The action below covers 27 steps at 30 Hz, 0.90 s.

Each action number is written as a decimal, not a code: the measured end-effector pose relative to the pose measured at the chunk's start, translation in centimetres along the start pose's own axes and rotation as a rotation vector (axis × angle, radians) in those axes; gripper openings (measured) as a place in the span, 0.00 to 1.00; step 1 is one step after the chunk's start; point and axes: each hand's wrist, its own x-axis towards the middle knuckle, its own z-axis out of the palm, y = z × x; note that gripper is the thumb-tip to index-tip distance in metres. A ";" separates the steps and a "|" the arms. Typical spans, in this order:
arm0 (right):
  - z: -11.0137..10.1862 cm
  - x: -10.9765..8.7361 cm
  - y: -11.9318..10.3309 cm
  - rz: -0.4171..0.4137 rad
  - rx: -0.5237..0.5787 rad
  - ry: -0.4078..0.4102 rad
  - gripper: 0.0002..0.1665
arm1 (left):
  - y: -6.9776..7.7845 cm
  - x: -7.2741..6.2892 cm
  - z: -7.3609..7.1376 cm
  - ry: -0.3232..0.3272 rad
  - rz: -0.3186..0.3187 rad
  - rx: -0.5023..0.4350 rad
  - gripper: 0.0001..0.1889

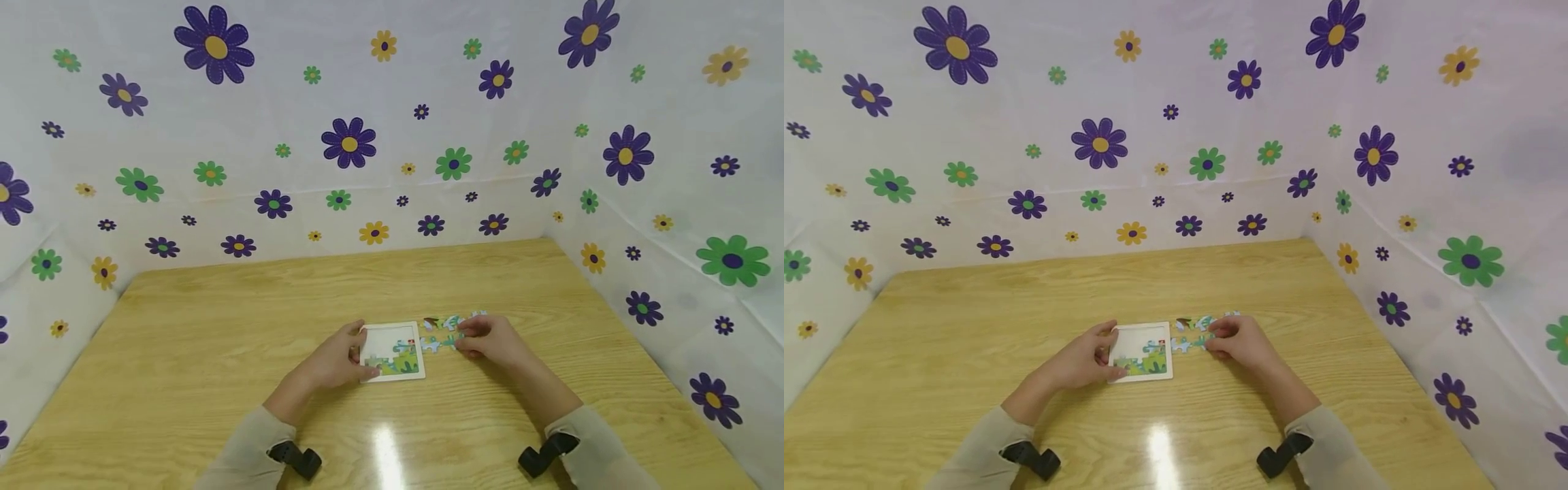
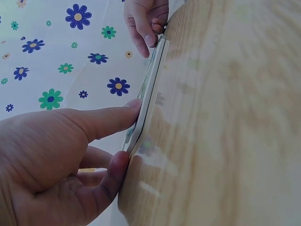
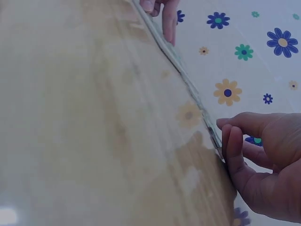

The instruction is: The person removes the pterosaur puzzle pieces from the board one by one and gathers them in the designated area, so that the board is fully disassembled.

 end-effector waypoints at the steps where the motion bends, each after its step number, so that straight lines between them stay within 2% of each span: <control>1: -0.1 0.1 0.0 0.005 0.008 -0.009 0.22 | 0.1 0.0 0.0 0.002 -0.001 0.002 0.39; 7: 0.5 0.4 -0.8 0.005 -0.013 -0.051 0.23 | 0.1 0.0 -0.1 -0.002 0.015 0.004 0.35; 15: 3.9 0.7 -3.1 -0.021 0.012 -0.189 0.22 | -0.2 0.1 -0.1 -0.006 0.032 0.015 0.35; 19: 5.3 0.7 -3.5 -0.035 0.018 -0.255 0.22 | -0.1 0.1 -0.1 -0.006 0.034 0.031 0.36; 27: 6.4 0.3 -3.9 -0.031 -0.026 -0.246 0.20 | 0.4 -0.2 -0.3 -0.001 0.030 0.041 0.41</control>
